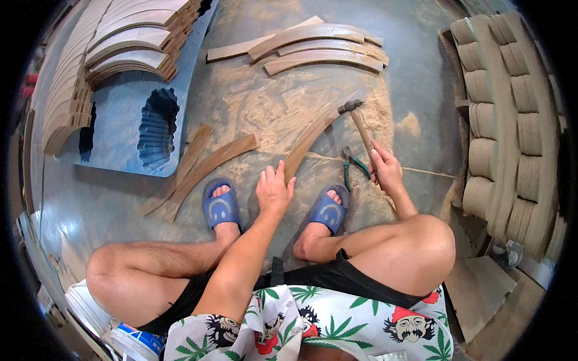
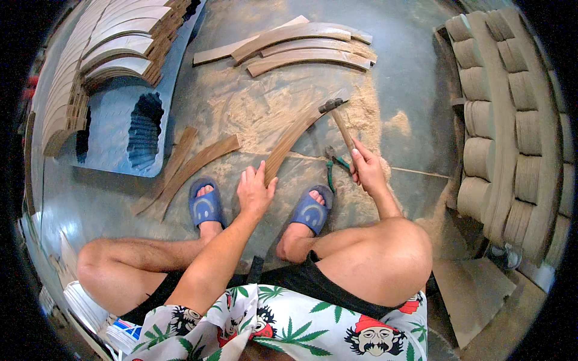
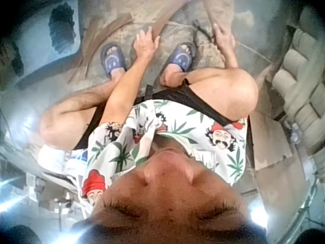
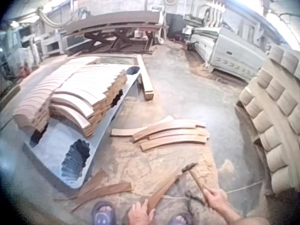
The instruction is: The person handles curved wooden slats on a workshop floor, using a hammer and a pair of pliers to strike and adjust the wood pieces.
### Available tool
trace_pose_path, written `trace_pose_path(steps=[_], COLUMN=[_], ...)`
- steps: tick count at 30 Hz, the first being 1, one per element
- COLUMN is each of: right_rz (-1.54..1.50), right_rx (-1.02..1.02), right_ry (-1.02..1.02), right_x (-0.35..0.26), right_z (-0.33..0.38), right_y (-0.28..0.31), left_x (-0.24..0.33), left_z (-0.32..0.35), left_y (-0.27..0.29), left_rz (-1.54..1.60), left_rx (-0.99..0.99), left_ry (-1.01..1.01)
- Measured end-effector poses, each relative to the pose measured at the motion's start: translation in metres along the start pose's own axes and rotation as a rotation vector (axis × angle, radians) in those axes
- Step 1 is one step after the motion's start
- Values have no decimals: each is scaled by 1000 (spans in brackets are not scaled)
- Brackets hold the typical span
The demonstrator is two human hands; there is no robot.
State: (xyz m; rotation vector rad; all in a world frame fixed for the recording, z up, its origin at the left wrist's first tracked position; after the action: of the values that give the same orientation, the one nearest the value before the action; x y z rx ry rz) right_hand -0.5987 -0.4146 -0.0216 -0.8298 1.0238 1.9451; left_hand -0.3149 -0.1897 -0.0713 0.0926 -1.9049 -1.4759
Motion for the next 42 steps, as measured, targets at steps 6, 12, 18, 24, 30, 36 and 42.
trace_pose_path(steps=[6,12,18,24,30,36,42], right_rz=[54,118,-107,358,873,1000,59], right_rx=[-235,-344,-74,-279,-213,127,168], right_ry=[-162,-168,-131,603,919,927,131], right_x=[29,20,24,3,-20,-12,3], right_z=[29,52,17,79,108,44,-28], right_y=[-38,-33,-27,-58,-77,-29,47], left_x=[0,-4,1,-3,-2,1,-3], left_z=[-1,3,2,4,2,-1,4], left_y=[-6,-1,-4,-1,-2,0,-2], left_rz=[-26,-21,-13,-17,-20,-15,-32], left_rx=[-40,-6,8,28,-108,40,49], left_ry=[37,14,21,21,65,9,-4])
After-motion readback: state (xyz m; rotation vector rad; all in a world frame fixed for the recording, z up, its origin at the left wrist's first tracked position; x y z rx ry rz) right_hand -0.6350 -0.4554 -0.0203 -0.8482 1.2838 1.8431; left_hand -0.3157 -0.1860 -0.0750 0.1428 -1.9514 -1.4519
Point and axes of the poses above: each hand's wrist, its own z-axis away from the middle knuckle, its own y-axis out of the back of the hand, x = y × z, the point moved 7 cm from there along -z, towards the middle knuckle, and after that the axes turned 9 degrees about x, right-handed, at the moved point
